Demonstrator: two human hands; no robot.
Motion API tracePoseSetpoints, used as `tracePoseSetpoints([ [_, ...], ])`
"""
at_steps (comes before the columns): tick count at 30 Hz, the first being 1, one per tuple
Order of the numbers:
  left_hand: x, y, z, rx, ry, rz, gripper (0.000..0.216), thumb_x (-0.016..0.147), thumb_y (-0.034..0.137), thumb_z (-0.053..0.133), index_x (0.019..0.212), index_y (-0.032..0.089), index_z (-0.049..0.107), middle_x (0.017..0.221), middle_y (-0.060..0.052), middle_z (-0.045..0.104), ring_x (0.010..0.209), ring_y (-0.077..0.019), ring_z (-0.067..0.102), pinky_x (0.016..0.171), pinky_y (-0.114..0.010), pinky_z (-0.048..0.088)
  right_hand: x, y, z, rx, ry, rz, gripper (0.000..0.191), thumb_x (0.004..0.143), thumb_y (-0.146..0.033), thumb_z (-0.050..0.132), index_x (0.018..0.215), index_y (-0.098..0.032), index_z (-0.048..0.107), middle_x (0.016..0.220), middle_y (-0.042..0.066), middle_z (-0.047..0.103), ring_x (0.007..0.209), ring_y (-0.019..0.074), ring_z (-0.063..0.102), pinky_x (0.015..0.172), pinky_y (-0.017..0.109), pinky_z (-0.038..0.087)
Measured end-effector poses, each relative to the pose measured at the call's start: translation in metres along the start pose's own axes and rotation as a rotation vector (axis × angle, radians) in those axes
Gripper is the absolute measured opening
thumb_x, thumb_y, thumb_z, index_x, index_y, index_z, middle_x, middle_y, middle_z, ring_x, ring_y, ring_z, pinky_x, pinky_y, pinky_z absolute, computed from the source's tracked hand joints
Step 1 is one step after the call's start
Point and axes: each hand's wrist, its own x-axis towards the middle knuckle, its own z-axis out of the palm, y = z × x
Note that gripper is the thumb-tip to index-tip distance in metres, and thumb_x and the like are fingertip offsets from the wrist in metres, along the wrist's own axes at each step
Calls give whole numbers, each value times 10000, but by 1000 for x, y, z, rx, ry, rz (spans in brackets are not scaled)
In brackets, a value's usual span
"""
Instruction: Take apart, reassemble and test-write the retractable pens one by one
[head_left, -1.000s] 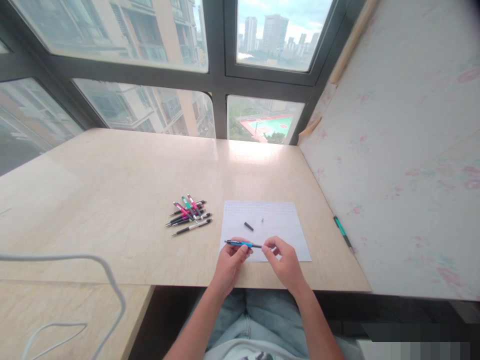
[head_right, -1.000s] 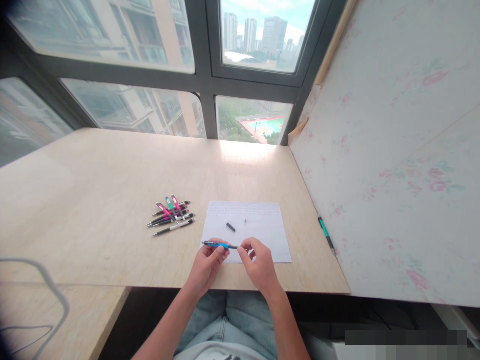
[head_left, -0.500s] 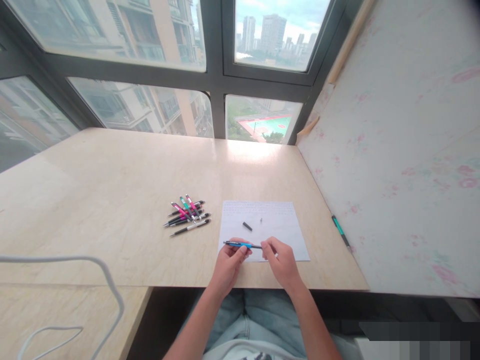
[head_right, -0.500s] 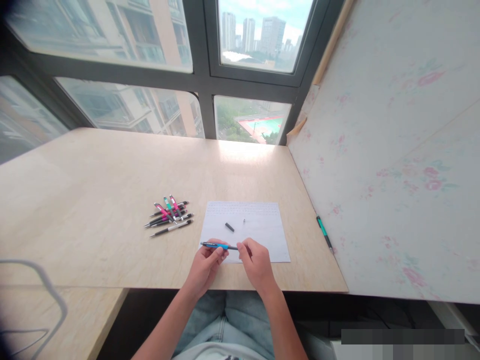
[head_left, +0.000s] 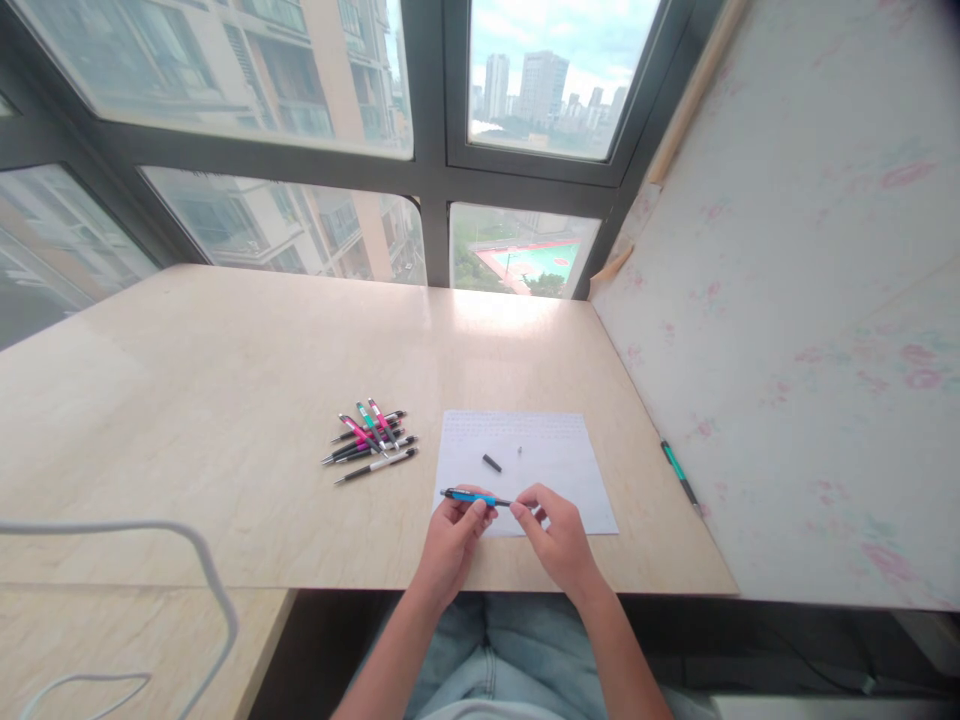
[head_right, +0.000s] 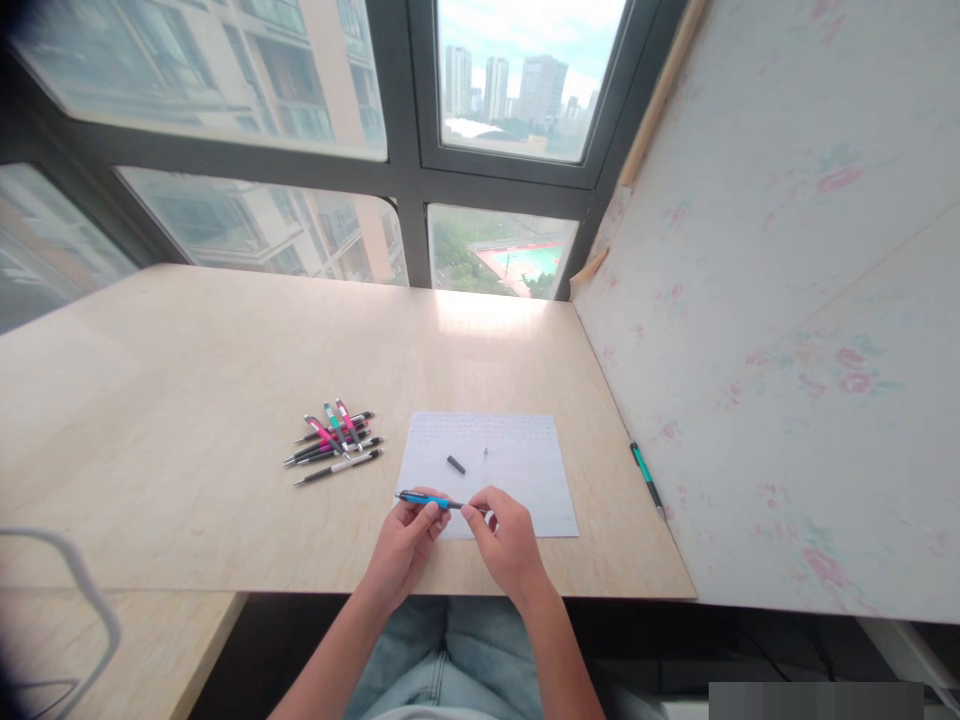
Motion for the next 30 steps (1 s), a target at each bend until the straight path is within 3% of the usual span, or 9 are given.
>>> tracePoseSetpoints([
  [8, -2, 3, 3, -16, 2, -17, 209, 719, 238, 789, 880, 152, 687, 877, -50, 694, 758, -130, 628, 762, -261, 492, -4, 4, 2, 4, 42, 12, 192, 905, -336, 537, 809, -197, 630, 764, 27, 662, 706, 163, 606, 613, 250, 454],
  [11, -1, 2, 2, -31, -1, -14, 207, 728, 238, 783, 889, 148, 690, 877, -51, 690, 761, -128, 628, 757, -254, 494, -4, 4, -1, 51, -17, 20, 209, 901, -357, 549, 797, -195, 629, 757, 26, 663, 705, 163, 608, 608, 246, 452],
  [15, 0, 2, 0, -83, 27, -6, 221, 724, 256, 788, 884, 143, 687, 857, -48, 688, 723, -114, 619, 709, -231, 492, 4, 17, -2, 183, -47, 61, 362, 970, -405, 388, 811, -186, 628, 733, 33, 662, 652, 159, 603, 568, 250, 450],
  [17, 1, 3, 0, -107, 37, -9, 223, 724, 269, 789, 873, 141, 685, 846, -47, 686, 705, -107, 613, 693, -225, 491, 14, 25, 2, 98, 45, 98, 340, 964, -383, 390, 823, -185, 628, 723, 33, 659, 627, 161, 595, 581, 263, 455],
  [19, 1, 3, 1, -118, 40, -12, 227, 721, 270, 792, 872, 139, 686, 841, -46, 685, 705, -107, 613, 696, -225, 493, 26, 31, 9, -109, 111, 75, 204, 908, -334, 502, 863, -189, 639, 776, 37, 663, 656, 168, 599, 651, 286, 467],
  [24, 1, 3, 1, -123, 30, -9, 227, 725, 266, 789, 885, 139, 690, 846, -46, 680, 709, -106, 609, 702, -223, 492, 54, 29, 34, -481, 71, 0, 170, 833, -255, 605, 996, -222, 646, 979, 67, 642, 873, 211, 621, 660, 276, 463],
  [27, 1, 2, 0, -122, 25, -9, 204, 743, 259, 774, 885, 140, 689, 844, -48, 680, 708, -105, 609, 705, -223, 493, 61, 27, 39, -551, 57, 19, 95, 828, -203, 596, 904, -221, 651, 986, 71, 638, 909, 223, 606, 640, 274, 460],
  [30, 1, 2, 0, -118, 26, -6, 201, 745, 250, 772, 892, 141, 688, 853, -51, 681, 713, -109, 611, 701, -222, 494, 53, 29, 30, -413, 74, 24, 72, 844, -199, 572, 870, -209, 638, 936, 65, 658, 902, 220, 611, 693, 293, 477],
])
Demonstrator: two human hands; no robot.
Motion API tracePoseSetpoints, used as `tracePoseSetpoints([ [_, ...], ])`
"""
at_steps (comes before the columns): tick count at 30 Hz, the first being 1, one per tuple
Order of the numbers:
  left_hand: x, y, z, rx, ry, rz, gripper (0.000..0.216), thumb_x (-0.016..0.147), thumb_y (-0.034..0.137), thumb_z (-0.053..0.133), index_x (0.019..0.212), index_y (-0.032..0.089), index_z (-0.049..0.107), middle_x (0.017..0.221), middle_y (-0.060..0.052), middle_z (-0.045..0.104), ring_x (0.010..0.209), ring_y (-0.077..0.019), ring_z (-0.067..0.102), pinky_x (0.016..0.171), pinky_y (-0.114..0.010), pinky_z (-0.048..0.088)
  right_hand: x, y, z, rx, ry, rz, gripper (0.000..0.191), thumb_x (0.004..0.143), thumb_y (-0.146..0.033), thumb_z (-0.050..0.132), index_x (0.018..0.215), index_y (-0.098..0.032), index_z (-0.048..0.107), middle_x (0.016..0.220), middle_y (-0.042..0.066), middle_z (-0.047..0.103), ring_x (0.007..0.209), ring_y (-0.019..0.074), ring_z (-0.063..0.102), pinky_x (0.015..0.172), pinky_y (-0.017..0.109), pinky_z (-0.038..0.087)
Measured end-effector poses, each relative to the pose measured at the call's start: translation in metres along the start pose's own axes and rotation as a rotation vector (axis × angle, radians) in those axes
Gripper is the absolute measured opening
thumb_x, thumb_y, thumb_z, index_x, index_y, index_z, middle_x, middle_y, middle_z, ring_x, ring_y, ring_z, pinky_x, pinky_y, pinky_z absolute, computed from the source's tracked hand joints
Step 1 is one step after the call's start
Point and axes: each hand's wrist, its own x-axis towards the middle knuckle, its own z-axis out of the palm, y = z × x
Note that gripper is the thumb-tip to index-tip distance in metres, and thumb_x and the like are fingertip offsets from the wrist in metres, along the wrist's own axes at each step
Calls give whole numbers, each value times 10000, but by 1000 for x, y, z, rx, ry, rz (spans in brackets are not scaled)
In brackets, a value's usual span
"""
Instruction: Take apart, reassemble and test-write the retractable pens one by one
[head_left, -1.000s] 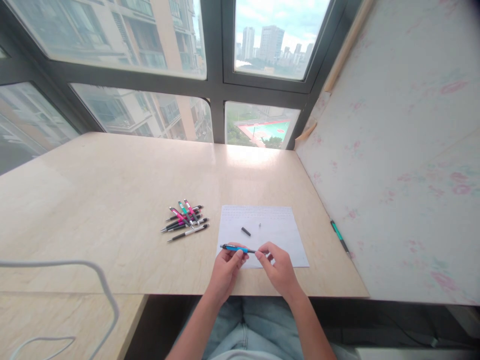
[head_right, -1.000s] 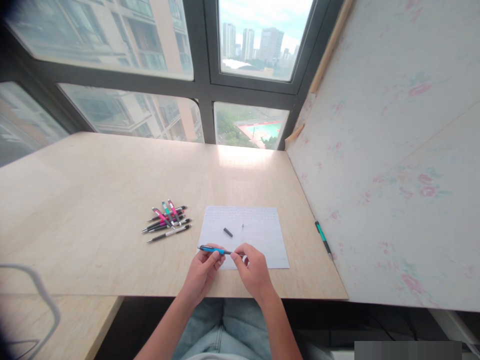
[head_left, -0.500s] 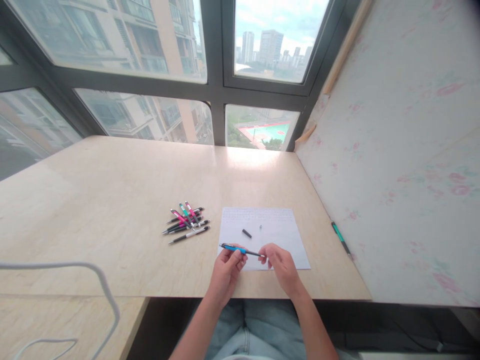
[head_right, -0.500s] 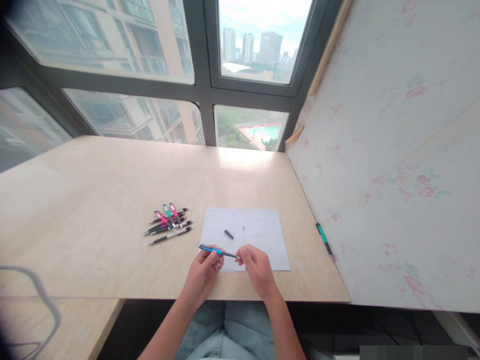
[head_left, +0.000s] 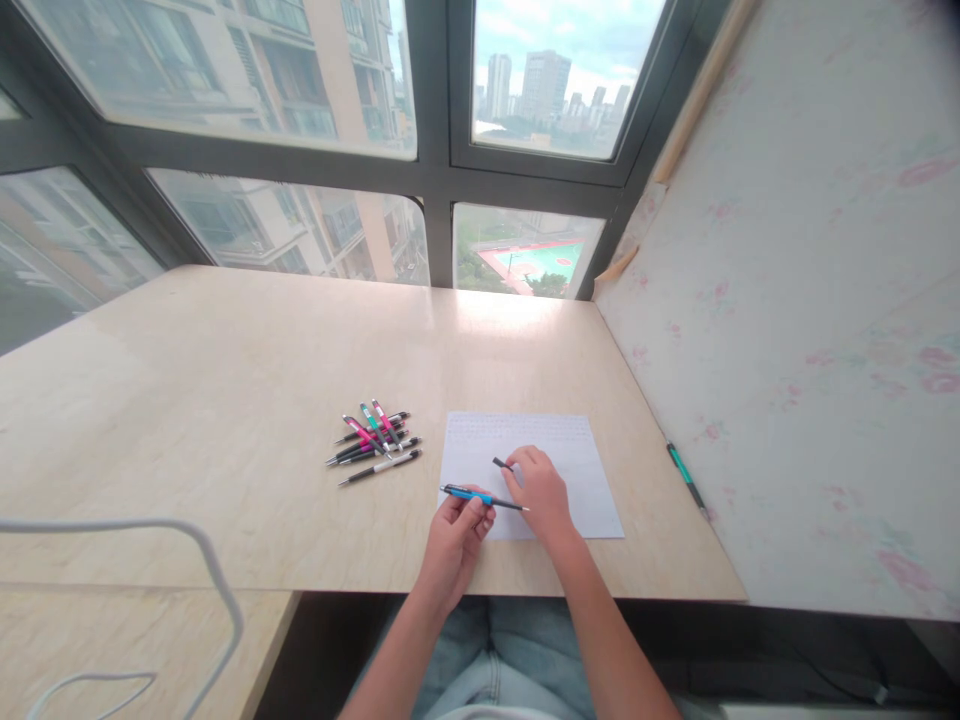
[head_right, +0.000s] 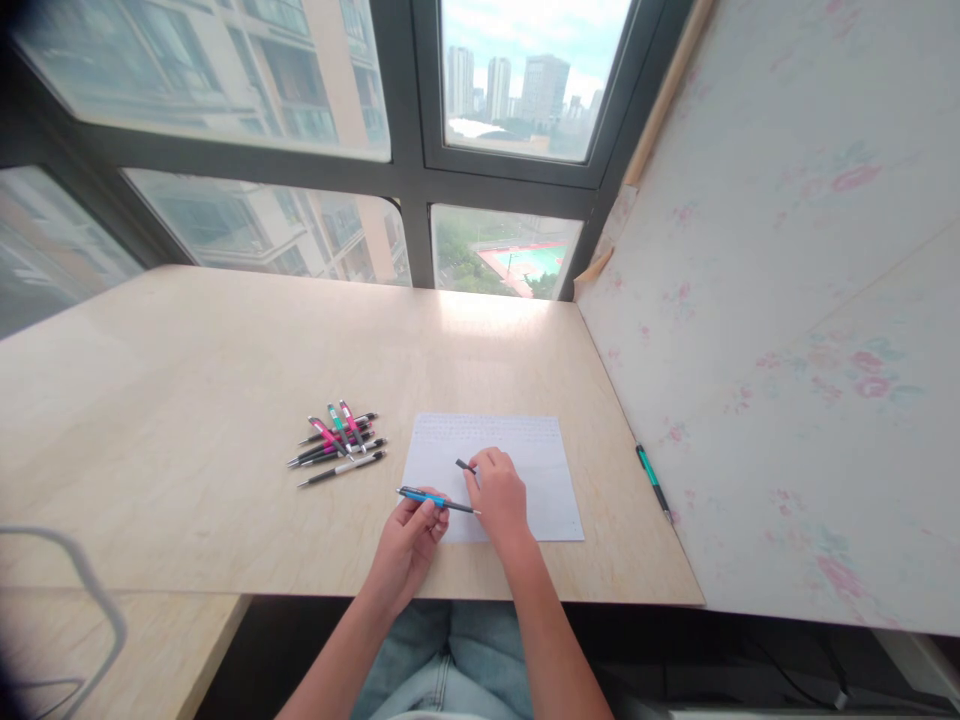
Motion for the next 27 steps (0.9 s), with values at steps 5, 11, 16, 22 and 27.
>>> tracePoseSetpoints([
  [5, 1, -1, 0, 5, 1, -4, 198, 743, 235, 773, 896, 148, 684, 866, -50, 682, 714, -110, 617, 699, -223, 495, -33, 29, -30, 470, -37, 220, 156, 847, -333, 604, 915, -195, 635, 885, 62, 701, 828, 211, 659, 684, 301, 511],
  [11, 1, -2, -1, 6, 6, 6, 211, 736, 228, 778, 913, 163, 681, 862, -40, 686, 716, -103, 619, 702, -216, 489, -62, 36, -62, 587, -78, 241, 212, 835, -367, 628, 951, -196, 678, 990, 82, 703, 934, 232, 649, 718, 310, 525],
  [16, 1, -3, -2, 39, 5, 20, 209, 736, 230, 777, 909, 158, 683, 866, -50, 694, 728, -111, 622, 711, -225, 483, -63, 18, -69, 506, -32, 120, 145, 843, -301, 607, 920, -204, 683, 943, 68, 700, 903, 214, 648, 684, 287, 526],
  [22, 0, -4, 0, 84, 0, 43, 193, 740, 225, 770, 897, 152, 684, 875, -58, 702, 734, -121, 624, 715, -236, 478, -62, 11, -59, 461, -13, 25, 143, 840, -284, 584, 913, -210, 682, 924, 73, 702, 840, 209, 656, 623, 287, 532],
  [27, -1, -2, 0, 107, -26, 34, 180, 747, 224, 763, 897, 162, 687, 886, -56, 706, 756, -129, 629, 744, -249, 475, -60, 6, -56, 459, 2, 22, 139, 844, -261, 575, 918, -205, 678, 932, 76, 703, 852, 205, 658, 622, 280, 531],
])
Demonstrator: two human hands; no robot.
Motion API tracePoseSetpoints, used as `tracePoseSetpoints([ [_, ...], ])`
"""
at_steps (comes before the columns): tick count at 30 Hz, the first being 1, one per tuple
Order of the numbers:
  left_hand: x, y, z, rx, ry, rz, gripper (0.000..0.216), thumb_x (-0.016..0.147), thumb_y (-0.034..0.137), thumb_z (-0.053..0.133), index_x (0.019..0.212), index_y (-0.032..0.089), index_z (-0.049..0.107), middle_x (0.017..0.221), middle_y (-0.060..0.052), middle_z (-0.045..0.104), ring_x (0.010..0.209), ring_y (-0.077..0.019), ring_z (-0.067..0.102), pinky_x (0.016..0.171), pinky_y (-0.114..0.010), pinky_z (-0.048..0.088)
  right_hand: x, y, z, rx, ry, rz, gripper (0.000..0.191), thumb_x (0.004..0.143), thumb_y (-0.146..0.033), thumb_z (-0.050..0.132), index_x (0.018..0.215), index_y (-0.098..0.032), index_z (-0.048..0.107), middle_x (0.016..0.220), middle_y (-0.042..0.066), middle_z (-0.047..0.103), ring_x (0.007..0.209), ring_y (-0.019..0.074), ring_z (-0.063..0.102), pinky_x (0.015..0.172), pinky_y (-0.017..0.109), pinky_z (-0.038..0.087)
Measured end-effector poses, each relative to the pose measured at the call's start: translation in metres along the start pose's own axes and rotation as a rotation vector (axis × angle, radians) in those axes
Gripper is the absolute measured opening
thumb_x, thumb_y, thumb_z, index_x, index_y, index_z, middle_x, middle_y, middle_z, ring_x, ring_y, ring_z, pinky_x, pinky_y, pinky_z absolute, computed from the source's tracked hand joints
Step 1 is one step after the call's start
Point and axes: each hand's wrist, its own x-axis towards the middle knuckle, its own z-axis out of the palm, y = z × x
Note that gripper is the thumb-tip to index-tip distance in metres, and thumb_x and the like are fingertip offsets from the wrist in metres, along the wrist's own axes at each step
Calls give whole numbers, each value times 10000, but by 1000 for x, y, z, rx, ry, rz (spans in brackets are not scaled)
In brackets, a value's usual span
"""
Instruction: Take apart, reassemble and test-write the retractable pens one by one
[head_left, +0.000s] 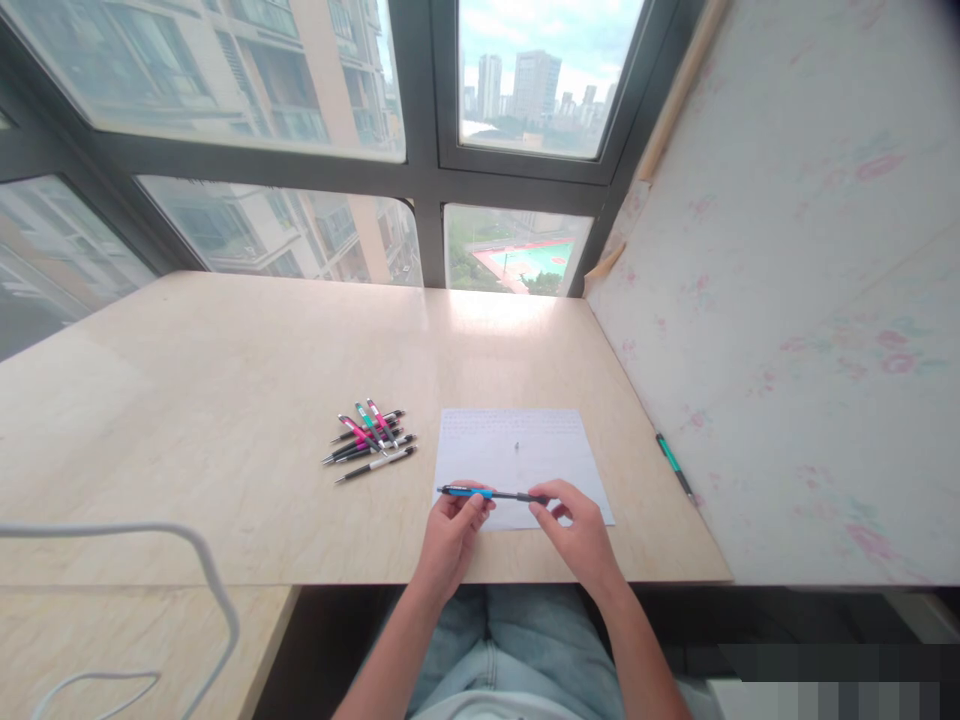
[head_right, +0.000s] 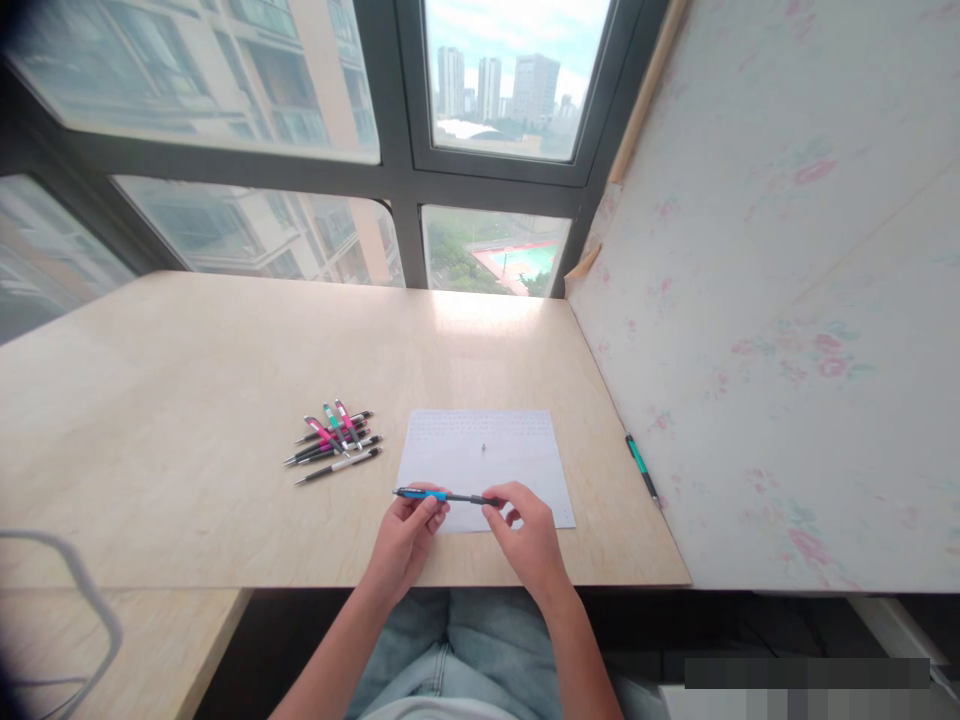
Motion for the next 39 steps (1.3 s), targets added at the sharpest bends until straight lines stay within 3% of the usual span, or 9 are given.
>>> tracePoseSetpoints([
  [9, -3, 3, 0, 36, -43, -21, 176, 748, 238, 765, 891, 160, 697, 890, -59, 705, 779, -133, 619, 761, -252, 470, 5, -9, 23, 18, -65, -69, 148, 846, -238, 568, 935, -211, 683, 905, 56, 701, 825, 180, 657, 618, 258, 529],
  [14, -1, 2, -1, -32, -8, -20, 222, 735, 258, 780, 913, 165, 685, 893, -52, 692, 739, -118, 613, 703, -235, 473, 10, 2, 16, 50, -127, -69, 327, 817, -235, 572, 1139, -214, 626, 1014, 71, 695, 842, 181, 661, 619, 267, 543],
  [17, 1, 3, -1, -68, 13, -8, 227, 731, 255, 785, 911, 162, 683, 876, -45, 683, 700, -101, 599, 660, -218, 465, 25, 18, 11, -82, -28, -24, 282, 851, -233, 494, 1091, -191, 634, 935, 69, 693, 775, 176, 645, 591, 269, 514],
  [19, 1, 3, 0, -72, 14, -11, 222, 728, 250, 787, 901, 160, 683, 869, -44, 683, 688, -95, 594, 657, -215, 463, 41, 28, 13, -264, 63, 4, 268, 846, -245, 502, 1065, -178, 643, 866, 58, 683, 694, 171, 618, 652, 305, 506],
  [23, 0, 5, 2, -83, 20, -16, 229, 713, 249, 799, 889, 161, 681, 847, -36, 678, 677, -91, 589, 659, -213, 462, 69, 38, 26, -520, 72, -7, 329, 835, -224, 521, 1147, -192, 623, 888, 56, 665, 738, 188, 617, 703, 311, 479],
  [26, 0, 4, 1, -90, 30, -24, 235, 710, 246, 802, 889, 163, 676, 852, -35, 680, 676, -90, 588, 661, -213, 462, 80, 38, 35, -561, 63, -45, 263, 847, -185, 493, 1049, -190, 662, 921, 79, 668, 823, 205, 626, 720, 306, 470],
  [30, 0, 4, 0, -101, 23, -44, 237, 730, 242, 787, 917, 166, 663, 873, -41, 681, 703, -97, 597, 689, -222, 471, 76, 39, 31, -394, 97, -58, 209, 880, -249, 479, 843, -189, 676, 827, 73, 685, 717, 193, 614, 701, 321, 482],
  [36, 2, 3, 1, -88, 56, -31, 249, 703, 256, 805, 891, 164, 669, 860, -38, 679, 681, -96, 594, 670, -224, 470, 32, 31, 15, 114, 87, 151, 276, 861, -427, 562, 884, -173, 668, 775, 77, 702, 669, 192, 635, 524, 275, 499],
  [39, 2, 1, 0, -76, 49, -7, 247, 707, 254, 800, 898, 164, 671, 860, -40, 679, 687, -102, 597, 662, -228, 469, 10, 21, 12, 245, 73, 187, 281, 840, -437, 612, 920, -173, 667, 827, 85, 704, 703, 196, 648, 541, 279, 528],
])
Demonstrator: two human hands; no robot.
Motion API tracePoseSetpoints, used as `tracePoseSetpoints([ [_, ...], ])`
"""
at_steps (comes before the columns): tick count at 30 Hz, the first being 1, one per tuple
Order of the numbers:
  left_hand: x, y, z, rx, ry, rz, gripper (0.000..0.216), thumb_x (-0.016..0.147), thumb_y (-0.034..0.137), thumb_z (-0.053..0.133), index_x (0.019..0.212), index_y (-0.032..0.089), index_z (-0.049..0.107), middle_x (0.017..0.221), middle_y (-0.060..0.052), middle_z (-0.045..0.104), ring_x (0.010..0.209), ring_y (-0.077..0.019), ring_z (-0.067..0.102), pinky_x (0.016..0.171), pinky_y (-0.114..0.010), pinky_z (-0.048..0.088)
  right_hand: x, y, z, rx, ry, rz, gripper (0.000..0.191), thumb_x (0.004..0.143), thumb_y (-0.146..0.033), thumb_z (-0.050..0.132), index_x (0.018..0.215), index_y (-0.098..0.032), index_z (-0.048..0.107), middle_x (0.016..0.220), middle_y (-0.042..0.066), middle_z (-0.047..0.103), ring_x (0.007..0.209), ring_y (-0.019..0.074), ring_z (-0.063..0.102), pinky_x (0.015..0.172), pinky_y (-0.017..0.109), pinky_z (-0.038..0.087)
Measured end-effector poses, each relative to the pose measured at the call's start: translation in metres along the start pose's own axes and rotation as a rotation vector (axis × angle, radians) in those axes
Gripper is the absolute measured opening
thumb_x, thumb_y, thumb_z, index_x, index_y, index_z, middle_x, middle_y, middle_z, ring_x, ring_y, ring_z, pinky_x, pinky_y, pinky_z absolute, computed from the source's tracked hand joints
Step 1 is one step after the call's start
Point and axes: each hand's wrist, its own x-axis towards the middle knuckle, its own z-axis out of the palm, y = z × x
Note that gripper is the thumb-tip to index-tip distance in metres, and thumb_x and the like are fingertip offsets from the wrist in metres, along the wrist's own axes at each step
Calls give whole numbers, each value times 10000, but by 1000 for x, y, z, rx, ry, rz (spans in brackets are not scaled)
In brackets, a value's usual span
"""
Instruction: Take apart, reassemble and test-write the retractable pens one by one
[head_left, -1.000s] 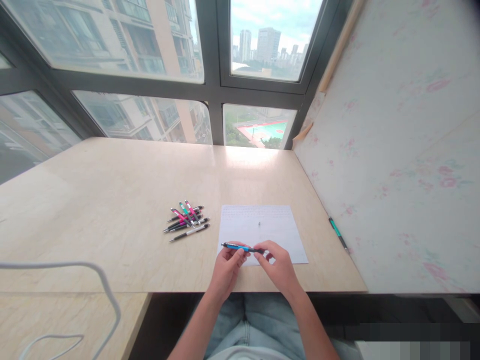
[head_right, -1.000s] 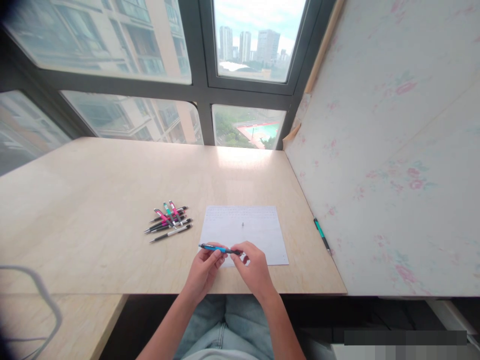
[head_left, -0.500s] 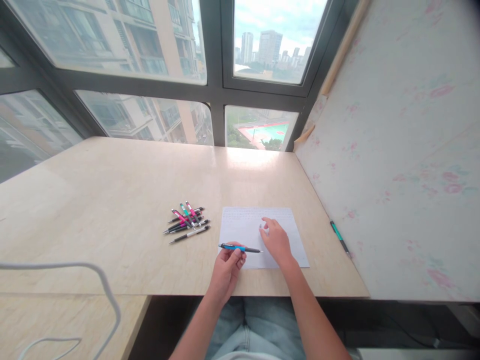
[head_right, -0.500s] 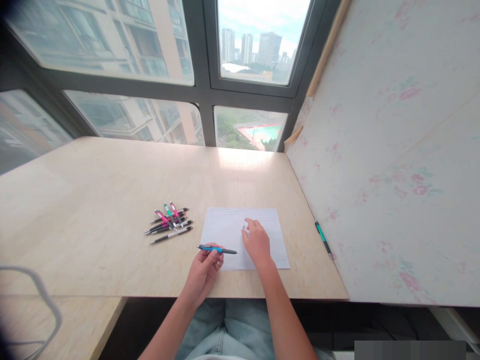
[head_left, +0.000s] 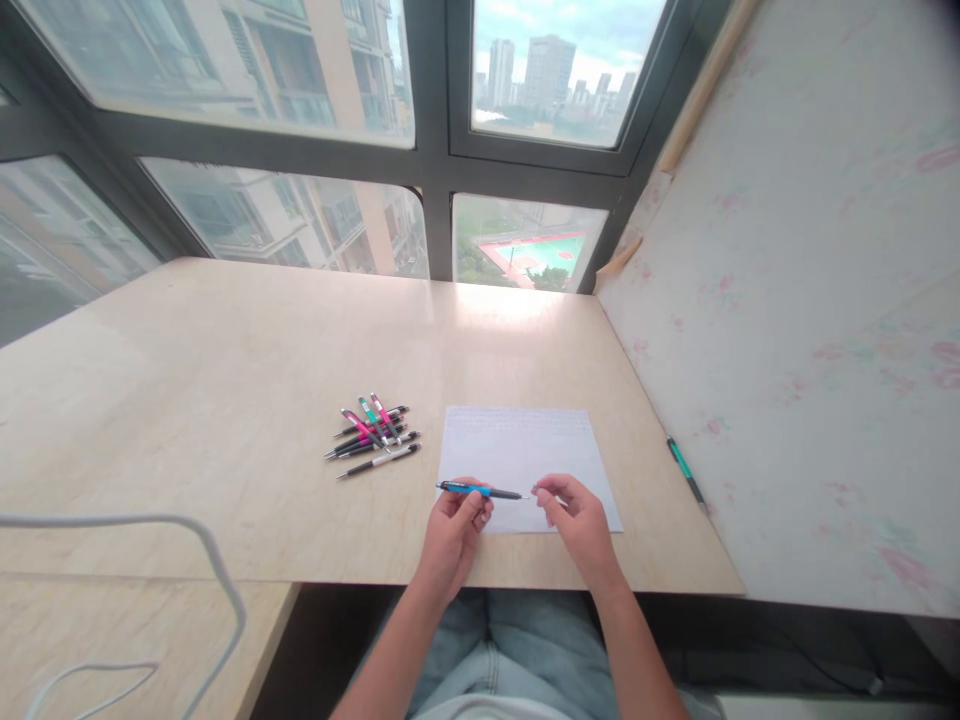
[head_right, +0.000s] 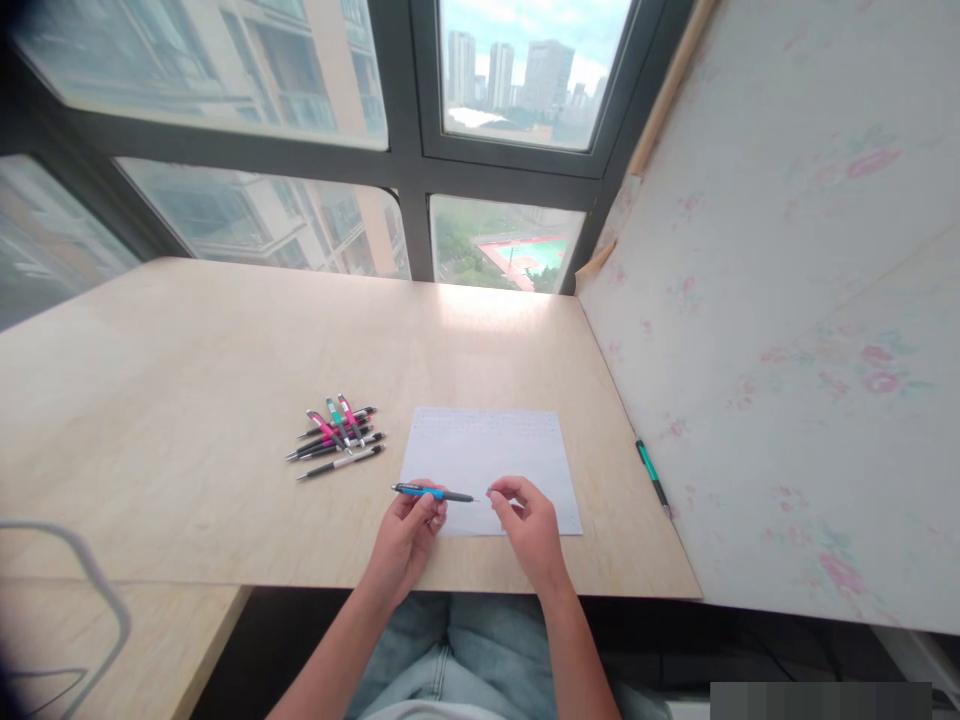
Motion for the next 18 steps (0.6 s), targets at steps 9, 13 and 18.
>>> tracePoseSetpoints([
  [9, -3, -1, 1, 71, -24, 31, 216, 733, 234, 773, 911, 156, 677, 881, -53, 688, 721, -119, 612, 677, -234, 464, -15, -19, 1, -158, -56, -218, 155, 876, -317, 573, 867, -210, 686, 862, 71, 681, 774, 192, 635, 598, 280, 526],
  [13, -2, -1, 1, 57, -17, 35, 219, 741, 227, 767, 926, 163, 668, 859, -40, 682, 728, -121, 617, 676, -233, 464, -15, -21, 0, -199, -36, -273, 147, 890, -283, 550, 872, -219, 681, 868, 64, 674, 763, 184, 627, 590, 278, 513],
  [18, -3, 0, 1, 58, -37, 22, 203, 750, 231, 762, 917, 166, 668, 864, -36, 685, 720, -113, 616, 679, -229, 461, -15, -19, 1, -176, 14, -213, 137, 883, -292, 562, 871, -210, 672, 851, 59, 669, 770, 183, 630, 580, 261, 511],
])
